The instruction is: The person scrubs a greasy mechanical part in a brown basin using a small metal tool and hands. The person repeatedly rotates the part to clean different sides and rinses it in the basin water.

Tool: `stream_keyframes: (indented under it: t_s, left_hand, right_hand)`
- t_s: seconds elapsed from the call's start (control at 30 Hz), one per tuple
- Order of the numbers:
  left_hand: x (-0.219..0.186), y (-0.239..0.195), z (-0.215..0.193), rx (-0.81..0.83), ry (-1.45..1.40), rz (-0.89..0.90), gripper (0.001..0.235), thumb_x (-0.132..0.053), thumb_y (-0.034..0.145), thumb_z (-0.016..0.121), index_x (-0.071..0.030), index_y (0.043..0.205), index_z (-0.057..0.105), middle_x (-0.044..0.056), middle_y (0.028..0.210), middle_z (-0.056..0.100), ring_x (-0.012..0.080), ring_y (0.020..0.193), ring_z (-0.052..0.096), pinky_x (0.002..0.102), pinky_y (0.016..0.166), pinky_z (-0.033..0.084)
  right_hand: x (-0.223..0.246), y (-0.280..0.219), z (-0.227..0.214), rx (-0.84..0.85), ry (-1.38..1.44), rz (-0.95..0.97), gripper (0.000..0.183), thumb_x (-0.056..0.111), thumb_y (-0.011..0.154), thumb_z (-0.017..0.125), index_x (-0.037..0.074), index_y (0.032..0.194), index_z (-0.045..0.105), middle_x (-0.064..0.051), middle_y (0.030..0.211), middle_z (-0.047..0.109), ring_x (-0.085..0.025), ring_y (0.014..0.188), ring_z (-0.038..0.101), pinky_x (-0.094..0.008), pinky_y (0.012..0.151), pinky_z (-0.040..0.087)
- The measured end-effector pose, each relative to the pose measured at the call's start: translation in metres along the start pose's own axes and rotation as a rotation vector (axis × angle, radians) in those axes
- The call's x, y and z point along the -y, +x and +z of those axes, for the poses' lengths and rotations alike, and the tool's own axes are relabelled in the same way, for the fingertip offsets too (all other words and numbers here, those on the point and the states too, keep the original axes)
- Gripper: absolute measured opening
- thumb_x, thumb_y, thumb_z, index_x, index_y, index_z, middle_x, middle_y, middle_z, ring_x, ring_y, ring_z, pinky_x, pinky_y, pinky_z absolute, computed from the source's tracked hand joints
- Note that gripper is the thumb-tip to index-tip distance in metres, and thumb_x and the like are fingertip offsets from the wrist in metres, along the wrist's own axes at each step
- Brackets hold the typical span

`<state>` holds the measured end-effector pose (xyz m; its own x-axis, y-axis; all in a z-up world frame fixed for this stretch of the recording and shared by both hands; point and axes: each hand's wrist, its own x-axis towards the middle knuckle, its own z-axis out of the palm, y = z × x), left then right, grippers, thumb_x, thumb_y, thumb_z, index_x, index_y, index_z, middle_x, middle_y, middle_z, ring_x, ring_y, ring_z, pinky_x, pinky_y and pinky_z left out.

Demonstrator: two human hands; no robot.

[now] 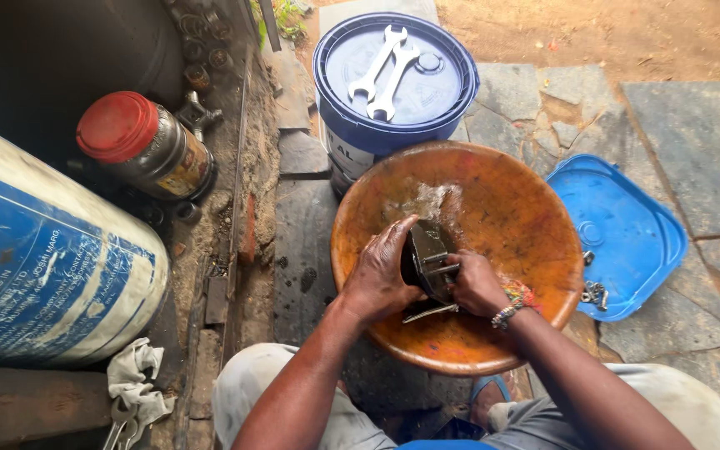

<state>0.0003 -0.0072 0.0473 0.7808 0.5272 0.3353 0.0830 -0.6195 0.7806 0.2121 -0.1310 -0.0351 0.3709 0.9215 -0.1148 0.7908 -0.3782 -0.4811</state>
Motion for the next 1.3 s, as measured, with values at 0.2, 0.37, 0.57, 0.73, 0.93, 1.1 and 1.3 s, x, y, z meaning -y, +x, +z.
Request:
stream_keyframes:
  t_s: [0.2,0.37,0.57,0.73,0.93,1.1,1.3]
  left_hand:
    - [0.012,-0.001,0.003,0.068,-0.188,-0.133,0.108,-0.014,0.059,0.093,-0.01,0.153,0.039,0.02,0.134,0.064,0.0359,0.131,0.061,0.038,0.11,0.049]
    - [0.02,0.0,0.008,0.01,-0.152,0.011,0.089,-0.012,0.069,0.092,-0.007,0.147,0.05,0.024,0.148,0.057,0.039,0.141,0.053,0.042,0.118,0.044]
    - [0.03,0.011,0.021,0.105,0.001,-0.066,0.087,-0.02,0.077,0.09,-0.013,0.152,0.047,0.023,0.15,0.052,0.0369,0.143,0.047,0.043,0.121,0.037]
    - [0.046,0.028,0.031,-0.026,-0.021,0.006,0.075,-0.028,0.078,0.09,-0.016,0.145,0.06,0.015,0.147,0.066,0.0334,0.144,0.055,0.043,0.125,0.041]
    - [0.048,0.046,0.054,-0.176,-0.294,-0.221,0.08,-0.045,0.075,0.087,-0.002,0.134,0.054,0.018,0.117,0.066,0.0278,0.111,0.065,0.041,0.097,0.052]
    - [0.059,0.062,0.071,-0.236,-0.609,-0.54,0.063,-0.045,0.08,0.079,-0.002,0.122,0.063,0.008,0.1,0.071,0.0148,0.088,0.069,0.032,0.077,0.059]
    - [0.08,0.076,0.074,-0.238,-1.132,-0.771,0.069,-0.057,0.096,0.076,0.006,0.112,0.056,0.013,0.094,0.063,0.0207,0.08,0.064,0.036,0.068,0.057]
  right_hand:
    - [-0.034,-0.003,0.006,-0.016,-0.053,-0.172,0.034,0.008,0.071,0.076,-0.002,0.103,0.072,-0.025,0.1,0.069,-0.043,0.094,0.067,-0.048,0.084,0.055]
    - [-0.031,0.002,-0.006,0.059,0.003,-0.012,0.038,0.009,0.072,0.076,0.0,0.108,0.072,-0.024,0.097,0.074,-0.037,0.09,0.074,-0.044,0.081,0.059]
    - [-0.013,-0.007,-0.02,0.108,0.025,0.054,0.04,0.011,0.073,0.076,0.001,0.111,0.071,-0.022,0.094,0.076,-0.033,0.089,0.076,-0.042,0.081,0.06]
    - [-0.014,-0.008,-0.024,0.108,0.072,0.065,0.032,0.018,0.078,0.08,-0.001,0.102,0.071,-0.021,0.095,0.076,-0.031,0.09,0.076,-0.042,0.081,0.058]
    - [-0.019,0.0,-0.031,0.289,0.343,0.138,0.023,0.01,0.074,0.077,-0.001,0.094,0.075,-0.01,0.081,0.079,-0.015,0.075,0.071,-0.034,0.069,0.057]
    - [-0.014,0.003,-0.04,0.415,0.622,0.21,0.018,0.009,0.076,0.074,0.001,0.092,0.074,-0.003,0.076,0.073,-0.009,0.064,0.063,-0.029,0.058,0.053]
    - [-0.003,0.004,-0.05,0.512,0.743,0.32,0.012,0.006,0.077,0.072,-0.001,0.086,0.075,-0.002,0.068,0.067,-0.009,0.056,0.055,-0.028,0.048,0.042]
